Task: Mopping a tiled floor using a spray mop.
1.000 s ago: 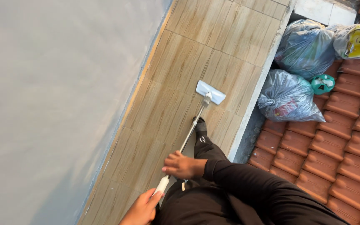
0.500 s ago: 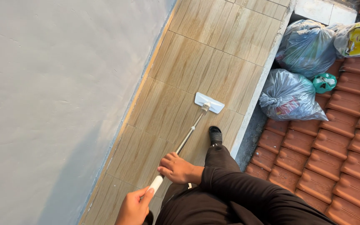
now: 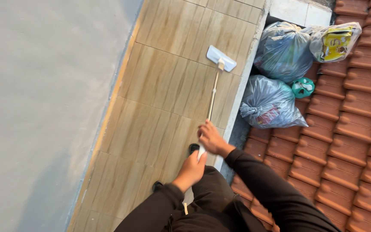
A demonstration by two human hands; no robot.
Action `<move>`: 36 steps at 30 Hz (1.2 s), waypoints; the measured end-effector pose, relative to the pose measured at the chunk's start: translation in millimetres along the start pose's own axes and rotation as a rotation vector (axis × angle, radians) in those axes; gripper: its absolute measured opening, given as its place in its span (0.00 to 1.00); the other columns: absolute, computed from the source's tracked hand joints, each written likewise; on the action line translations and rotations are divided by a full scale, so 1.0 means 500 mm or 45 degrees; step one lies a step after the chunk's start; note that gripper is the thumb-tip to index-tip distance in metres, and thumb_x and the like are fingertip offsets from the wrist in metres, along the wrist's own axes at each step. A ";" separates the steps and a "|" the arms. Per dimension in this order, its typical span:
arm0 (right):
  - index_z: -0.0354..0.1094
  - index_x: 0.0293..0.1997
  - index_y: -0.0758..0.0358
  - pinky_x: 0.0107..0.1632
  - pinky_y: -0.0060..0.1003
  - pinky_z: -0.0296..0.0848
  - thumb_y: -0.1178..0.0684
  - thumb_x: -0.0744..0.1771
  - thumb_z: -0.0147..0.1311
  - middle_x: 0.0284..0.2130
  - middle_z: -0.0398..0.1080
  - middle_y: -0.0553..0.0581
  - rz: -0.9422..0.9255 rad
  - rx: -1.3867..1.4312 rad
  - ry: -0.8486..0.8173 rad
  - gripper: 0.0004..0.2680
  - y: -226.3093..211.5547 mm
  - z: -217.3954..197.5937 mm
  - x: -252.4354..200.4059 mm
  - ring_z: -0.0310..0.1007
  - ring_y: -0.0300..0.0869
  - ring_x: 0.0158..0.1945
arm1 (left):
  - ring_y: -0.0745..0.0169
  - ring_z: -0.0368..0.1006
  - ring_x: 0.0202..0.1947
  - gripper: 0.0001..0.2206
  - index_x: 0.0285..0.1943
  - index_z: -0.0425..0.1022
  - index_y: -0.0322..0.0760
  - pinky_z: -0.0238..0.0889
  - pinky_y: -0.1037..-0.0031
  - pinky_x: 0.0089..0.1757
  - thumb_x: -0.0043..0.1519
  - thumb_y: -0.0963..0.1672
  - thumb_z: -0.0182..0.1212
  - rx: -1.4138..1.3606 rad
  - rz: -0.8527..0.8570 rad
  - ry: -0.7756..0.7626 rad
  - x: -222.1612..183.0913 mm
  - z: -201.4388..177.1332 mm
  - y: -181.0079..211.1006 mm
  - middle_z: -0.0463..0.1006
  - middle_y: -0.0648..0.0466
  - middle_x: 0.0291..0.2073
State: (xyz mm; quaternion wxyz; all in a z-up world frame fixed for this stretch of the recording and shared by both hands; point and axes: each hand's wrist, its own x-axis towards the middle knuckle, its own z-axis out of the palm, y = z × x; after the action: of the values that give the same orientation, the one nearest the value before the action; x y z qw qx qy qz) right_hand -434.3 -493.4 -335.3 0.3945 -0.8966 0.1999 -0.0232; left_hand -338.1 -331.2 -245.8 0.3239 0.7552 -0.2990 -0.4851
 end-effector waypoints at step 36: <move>0.71 0.47 0.58 0.63 0.45 0.53 0.43 0.69 0.44 0.42 0.62 0.58 -0.045 0.626 -0.918 0.12 -0.600 0.327 -0.302 0.54 0.50 0.54 | 0.73 0.52 0.08 0.19 0.50 0.81 0.32 0.43 0.73 0.17 0.67 0.51 0.53 -0.621 -0.654 -0.301 -0.752 -0.245 -0.441 0.59 0.61 0.10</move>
State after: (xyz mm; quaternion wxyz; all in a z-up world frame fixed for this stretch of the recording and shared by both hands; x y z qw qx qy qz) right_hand -438.6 -139.9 -215.3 0.6405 -0.7300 0.0226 0.2375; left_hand -326.1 115.9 -175.9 0.3254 0.6449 -0.0105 -0.6914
